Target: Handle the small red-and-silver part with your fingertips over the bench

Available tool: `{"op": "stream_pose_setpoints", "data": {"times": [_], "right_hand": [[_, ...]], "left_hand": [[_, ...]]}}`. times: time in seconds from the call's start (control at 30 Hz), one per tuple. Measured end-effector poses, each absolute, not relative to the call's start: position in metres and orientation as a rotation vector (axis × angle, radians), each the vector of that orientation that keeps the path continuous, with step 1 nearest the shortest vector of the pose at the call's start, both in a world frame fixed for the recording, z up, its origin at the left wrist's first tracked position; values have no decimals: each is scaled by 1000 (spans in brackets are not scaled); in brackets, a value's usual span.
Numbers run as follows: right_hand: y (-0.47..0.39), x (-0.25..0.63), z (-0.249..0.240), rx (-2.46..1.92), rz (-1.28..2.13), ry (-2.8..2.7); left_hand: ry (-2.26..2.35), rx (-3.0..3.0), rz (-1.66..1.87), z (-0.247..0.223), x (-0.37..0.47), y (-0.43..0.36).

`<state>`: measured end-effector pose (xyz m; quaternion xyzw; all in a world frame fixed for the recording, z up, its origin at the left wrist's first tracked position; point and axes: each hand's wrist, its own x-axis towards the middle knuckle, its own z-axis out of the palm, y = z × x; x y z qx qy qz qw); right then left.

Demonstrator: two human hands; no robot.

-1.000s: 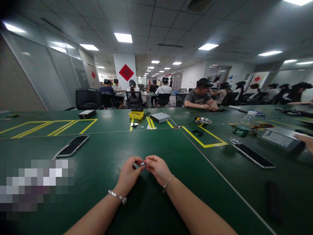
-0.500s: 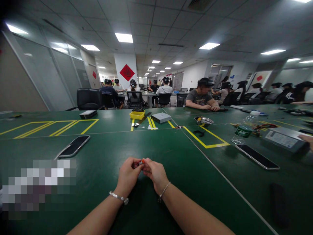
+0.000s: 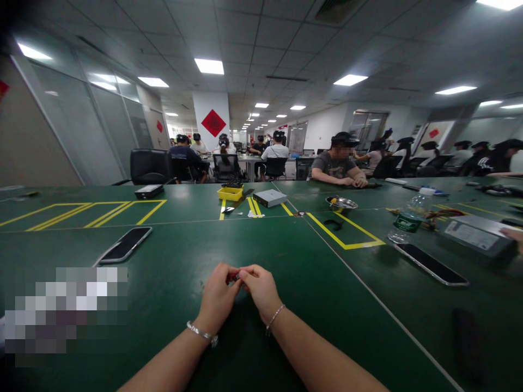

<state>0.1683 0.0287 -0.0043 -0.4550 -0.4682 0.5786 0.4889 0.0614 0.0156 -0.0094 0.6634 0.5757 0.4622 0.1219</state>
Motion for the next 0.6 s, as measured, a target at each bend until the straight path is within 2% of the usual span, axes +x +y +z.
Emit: {"op": "stream_pose_setpoints", "data": {"times": [0.17, 0.4, 0.6], "right_hand": [[55, 194, 3, -1257, 1004, -1338], [88, 326, 12, -2095, 109, -1431], [85, 389, 3, -2411, 61, -1406]], "left_hand": [[1610, 1944, 1388, -9, 63, 15], [1590, 1831, 1366, -14, 59, 18], [1490, 1661, 1299, -14, 60, 19]]}}
